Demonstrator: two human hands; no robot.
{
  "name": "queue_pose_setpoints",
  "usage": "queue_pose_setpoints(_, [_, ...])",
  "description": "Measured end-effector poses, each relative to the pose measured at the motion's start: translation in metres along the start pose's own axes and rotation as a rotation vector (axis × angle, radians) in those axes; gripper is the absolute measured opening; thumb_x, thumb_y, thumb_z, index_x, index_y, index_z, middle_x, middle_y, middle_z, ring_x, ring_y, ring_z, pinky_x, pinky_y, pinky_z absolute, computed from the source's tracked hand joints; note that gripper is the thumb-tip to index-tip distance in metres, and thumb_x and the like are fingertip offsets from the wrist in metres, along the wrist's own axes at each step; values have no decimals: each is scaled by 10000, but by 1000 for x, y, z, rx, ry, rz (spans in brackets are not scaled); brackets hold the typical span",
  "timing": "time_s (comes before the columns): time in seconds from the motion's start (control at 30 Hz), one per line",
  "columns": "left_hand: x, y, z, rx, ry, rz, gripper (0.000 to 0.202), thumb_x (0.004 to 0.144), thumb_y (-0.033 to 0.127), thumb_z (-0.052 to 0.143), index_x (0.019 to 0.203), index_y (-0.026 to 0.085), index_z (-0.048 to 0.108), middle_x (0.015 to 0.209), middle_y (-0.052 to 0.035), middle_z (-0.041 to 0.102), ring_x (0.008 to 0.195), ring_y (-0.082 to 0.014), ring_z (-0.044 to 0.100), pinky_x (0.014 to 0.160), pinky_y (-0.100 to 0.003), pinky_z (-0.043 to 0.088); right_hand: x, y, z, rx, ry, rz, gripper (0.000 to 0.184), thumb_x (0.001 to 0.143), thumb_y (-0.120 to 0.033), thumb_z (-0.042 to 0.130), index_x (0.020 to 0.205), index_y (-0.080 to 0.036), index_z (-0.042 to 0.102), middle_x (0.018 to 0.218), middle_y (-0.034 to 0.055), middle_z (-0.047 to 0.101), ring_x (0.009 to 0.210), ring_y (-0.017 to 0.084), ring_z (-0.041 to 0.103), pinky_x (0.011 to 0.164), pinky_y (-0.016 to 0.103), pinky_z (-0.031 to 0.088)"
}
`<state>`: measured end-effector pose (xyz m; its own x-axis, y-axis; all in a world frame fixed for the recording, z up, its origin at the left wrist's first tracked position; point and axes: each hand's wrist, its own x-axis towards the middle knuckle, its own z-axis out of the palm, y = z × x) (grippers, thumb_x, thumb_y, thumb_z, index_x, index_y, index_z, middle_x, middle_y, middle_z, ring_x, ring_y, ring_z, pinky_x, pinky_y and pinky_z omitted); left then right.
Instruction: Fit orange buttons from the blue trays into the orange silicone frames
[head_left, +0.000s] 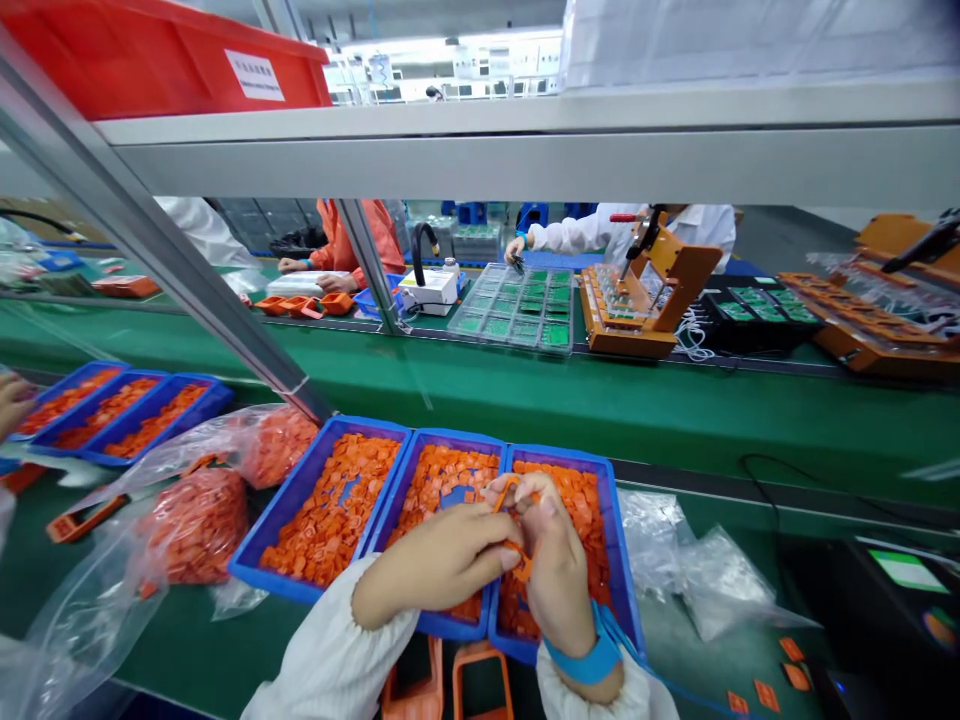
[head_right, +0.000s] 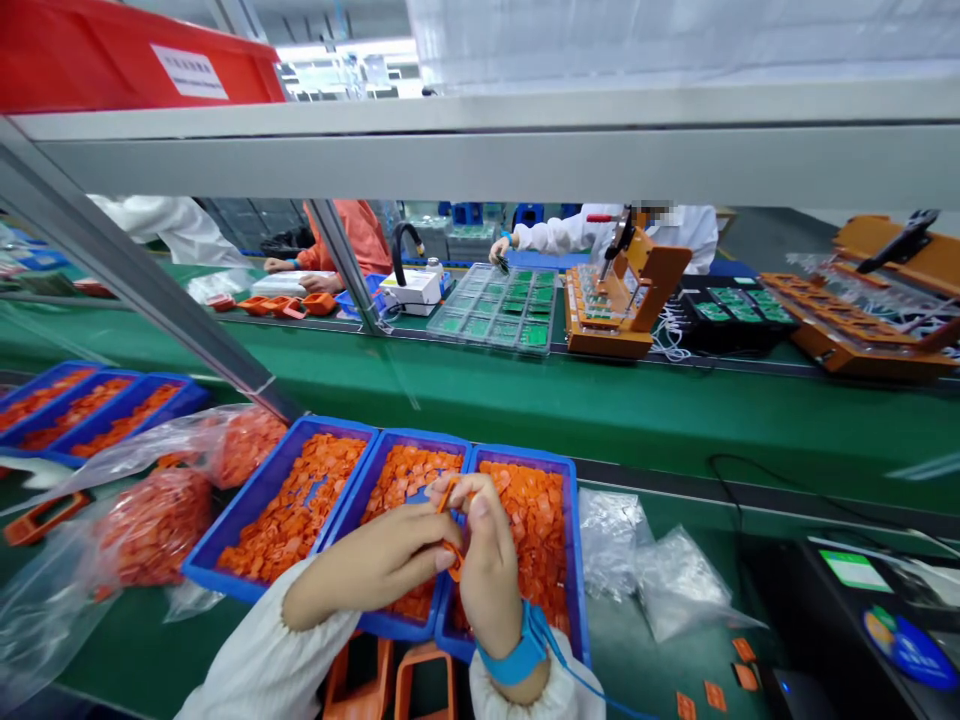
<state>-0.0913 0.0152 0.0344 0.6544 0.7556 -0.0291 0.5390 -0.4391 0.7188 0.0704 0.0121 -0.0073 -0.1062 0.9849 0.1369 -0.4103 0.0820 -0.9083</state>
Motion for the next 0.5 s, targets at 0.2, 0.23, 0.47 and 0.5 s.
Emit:
queue_pose_setpoints(0.2, [4,-2,2,-81,25,31,380,1113,461,433,1014,204,694,995,-59,739,954,-215,653,894,-309,477,-1,-3,-1,37,-41,49,359,1090,-521,377,970,-285,619,1040,34,676,1066,237,650,1048,417,488])
queue_pose_setpoints(0.23, [4,-2,2,-94,34,48,394,1113,472,434,1013,202,703,983,-58,747,938,-210,658,891,-305,475,0,-4,-1,44,-46,54,360,1089,-523,379,970,-285,621,1042,33,679,1068,237,652,1049,416,490])
queue_pose_setpoints(0.47, [7,4,-1,-243,120,93,372,1108,447,484,1089,205,765,929,-46,789,871,-173,694,915,-283,491,6,-14,4,242,34,174,357,1060,-581,420,954,-292,601,1011,24,749,1000,239,720,1020,434,543])
queue_pose_setpoints(0.5, [7,6,-1,-264,134,88,371,1106,443,490,1088,201,770,909,-45,788,833,-166,693,905,-283,500,6,-17,5,289,39,185,348,1053,-583,434,953,-294,599,1003,21,758,987,240,730,1019,440,549])
